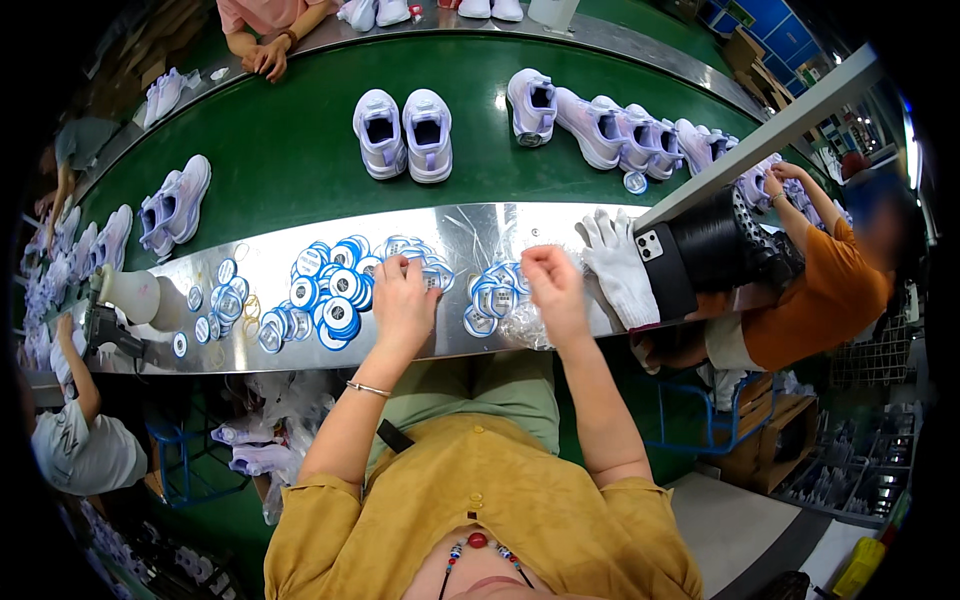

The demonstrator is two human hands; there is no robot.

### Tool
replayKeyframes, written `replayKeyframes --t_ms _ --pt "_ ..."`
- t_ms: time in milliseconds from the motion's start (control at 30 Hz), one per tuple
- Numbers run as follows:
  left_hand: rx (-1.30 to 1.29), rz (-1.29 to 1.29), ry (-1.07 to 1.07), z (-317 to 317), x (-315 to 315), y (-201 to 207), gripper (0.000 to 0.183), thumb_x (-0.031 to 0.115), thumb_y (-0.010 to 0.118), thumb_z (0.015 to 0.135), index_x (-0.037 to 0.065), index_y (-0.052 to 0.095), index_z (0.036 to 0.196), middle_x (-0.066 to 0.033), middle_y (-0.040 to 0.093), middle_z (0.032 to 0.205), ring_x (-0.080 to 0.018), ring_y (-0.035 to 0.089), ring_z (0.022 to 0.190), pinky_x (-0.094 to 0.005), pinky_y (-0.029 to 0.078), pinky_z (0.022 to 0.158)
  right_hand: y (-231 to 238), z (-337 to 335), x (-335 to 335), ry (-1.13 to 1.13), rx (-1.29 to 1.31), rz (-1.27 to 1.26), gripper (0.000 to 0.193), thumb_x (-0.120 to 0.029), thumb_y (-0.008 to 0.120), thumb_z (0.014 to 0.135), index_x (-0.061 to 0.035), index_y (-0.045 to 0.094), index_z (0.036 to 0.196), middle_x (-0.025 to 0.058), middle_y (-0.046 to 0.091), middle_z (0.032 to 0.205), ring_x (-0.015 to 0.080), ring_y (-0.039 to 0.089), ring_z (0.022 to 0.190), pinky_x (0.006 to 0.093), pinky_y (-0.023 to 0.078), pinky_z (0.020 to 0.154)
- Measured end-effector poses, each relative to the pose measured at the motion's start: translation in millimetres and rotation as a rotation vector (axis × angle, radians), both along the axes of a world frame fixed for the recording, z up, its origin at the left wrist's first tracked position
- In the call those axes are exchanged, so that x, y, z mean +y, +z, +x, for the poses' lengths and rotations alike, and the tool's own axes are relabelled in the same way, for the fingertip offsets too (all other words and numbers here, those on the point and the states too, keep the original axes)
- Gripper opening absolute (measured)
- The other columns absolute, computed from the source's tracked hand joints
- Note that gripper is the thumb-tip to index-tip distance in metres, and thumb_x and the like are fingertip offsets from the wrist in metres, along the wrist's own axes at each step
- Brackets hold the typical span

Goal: The person applies circular blue-and-white labels to the tongue of white sneakers moving along a conveyor belt. The person picks each label, places it on the shoe, and presses it down before the next pair arrives.

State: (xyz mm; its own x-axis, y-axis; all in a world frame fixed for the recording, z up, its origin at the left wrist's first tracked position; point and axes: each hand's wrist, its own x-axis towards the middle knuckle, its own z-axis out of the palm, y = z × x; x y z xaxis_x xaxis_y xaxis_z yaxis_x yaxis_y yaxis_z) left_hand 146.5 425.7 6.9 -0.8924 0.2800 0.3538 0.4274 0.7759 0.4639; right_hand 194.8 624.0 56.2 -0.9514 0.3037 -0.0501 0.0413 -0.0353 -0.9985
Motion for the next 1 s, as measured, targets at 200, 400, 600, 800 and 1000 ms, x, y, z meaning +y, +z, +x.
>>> replayKeyframes --t_ms 200,400,600,800,1000 --pt "-0.037 0.077 0.001 -7.1 -7.6 -11.9 0.039 0.007 0.075 0.066 0.003 0.058 0.101 -0.0155 0.053 0.099 -0.0329 0.051 0.091 -0.0395 0.044 0.077 -27.3 -1.3 -25.5 0.173 -0.049 0.104 0.008 -0.009 0.058 0.089 -0.0010 0.057 0.091 -0.0050 0.051 0.069 0.0016 0.043 0.061 0.0179 0.033 0.054" --pt "-0.482 0.779 0.009 -10.5 -22.9 -19.2 0.019 0.005 0.068 0.077 -0.002 0.058 0.091 -0.0063 0.059 0.073 -0.0149 0.054 0.064 -0.0302 0.046 0.061 -46.9 -12.1 -50.7 0.198 -0.139 0.224 0.014 -0.012 0.062 0.084 -0.0009 0.060 0.091 -0.0009 0.047 0.058 0.0060 0.041 0.054 0.0247 0.033 0.049" --pt "-0.769 1.088 -0.034 -1.0 -31.1 -2.2 0.008 0.009 0.063 0.085 0.003 0.058 0.089 0.0008 0.057 0.075 -0.0043 0.051 0.061 -0.0175 0.042 0.050 -45.2 -31.9 -75.8 0.216 -0.166 -0.010 0.014 -0.011 0.064 0.082 0.0022 0.063 0.087 -0.0027 0.053 0.062 0.0038 0.043 0.056 0.0220 0.033 0.049" --pt "-0.854 1.223 -0.117 3.5 -32.9 1.1 0.008 0.004 0.054 0.090 0.001 0.055 0.097 -0.0052 0.062 0.089 -0.0109 0.063 0.077 -0.0208 0.052 0.056 -53.3 -36.3 -78.8 0.271 -0.076 -0.047 0.012 -0.010 0.063 0.082 0.0027 0.063 0.082 -0.0015 0.057 0.064 0.0027 0.046 0.057 0.0205 0.035 0.048" --pt "-0.818 1.205 -0.148 7.8 -32.5 0.0 0.007 0.001 0.051 0.091 -0.001 0.053 0.098 -0.0073 0.062 0.090 -0.0134 0.064 0.078 -0.0230 0.056 0.059 -50.1 -36.6 -82.4 0.293 -0.066 -0.026 0.013 -0.010 0.064 0.081 0.0025 0.062 0.078 0.0009 0.060 0.065 0.0043 0.050 0.057 0.0230 0.038 0.048"
